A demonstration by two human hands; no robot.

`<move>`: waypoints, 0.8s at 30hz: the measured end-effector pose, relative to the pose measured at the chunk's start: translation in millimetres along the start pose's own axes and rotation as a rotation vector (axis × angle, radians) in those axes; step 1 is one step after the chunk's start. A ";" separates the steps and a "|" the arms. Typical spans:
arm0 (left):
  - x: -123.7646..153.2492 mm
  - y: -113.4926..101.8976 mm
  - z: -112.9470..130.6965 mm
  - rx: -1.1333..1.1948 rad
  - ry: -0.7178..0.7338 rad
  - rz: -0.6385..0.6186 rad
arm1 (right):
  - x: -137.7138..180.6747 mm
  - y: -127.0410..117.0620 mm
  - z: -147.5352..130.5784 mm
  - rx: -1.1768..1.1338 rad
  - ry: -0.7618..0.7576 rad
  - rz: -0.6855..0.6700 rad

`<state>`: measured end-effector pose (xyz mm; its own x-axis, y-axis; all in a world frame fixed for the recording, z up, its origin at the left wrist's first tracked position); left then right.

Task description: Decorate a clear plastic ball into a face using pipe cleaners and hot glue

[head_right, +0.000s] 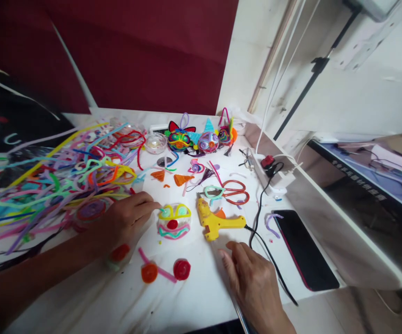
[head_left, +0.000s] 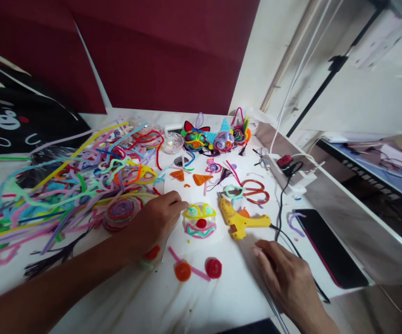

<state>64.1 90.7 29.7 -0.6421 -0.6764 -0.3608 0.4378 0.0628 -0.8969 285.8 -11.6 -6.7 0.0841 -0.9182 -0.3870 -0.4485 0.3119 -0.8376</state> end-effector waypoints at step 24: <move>5.2 19.3 -12.1 0.007 0.027 0.151 | -8.7 -0.8 -13.7 -0.062 -0.015 0.019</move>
<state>61.6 97.3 7.4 -0.5856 -0.6396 -0.4980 0.5345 0.1572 -0.8304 273.3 -7.2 2.7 0.0879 -0.9083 -0.4090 -0.5042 0.3136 -0.8047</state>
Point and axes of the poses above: each hand's wrist, its own x-axis away from the middle knuckle, its own y-axis out of the palm, z = x × y, the point moved 9 cm from there along -x, towards the middle knuckle, and after that the axes turned 2 degrees about z, right-handed, at the moved point
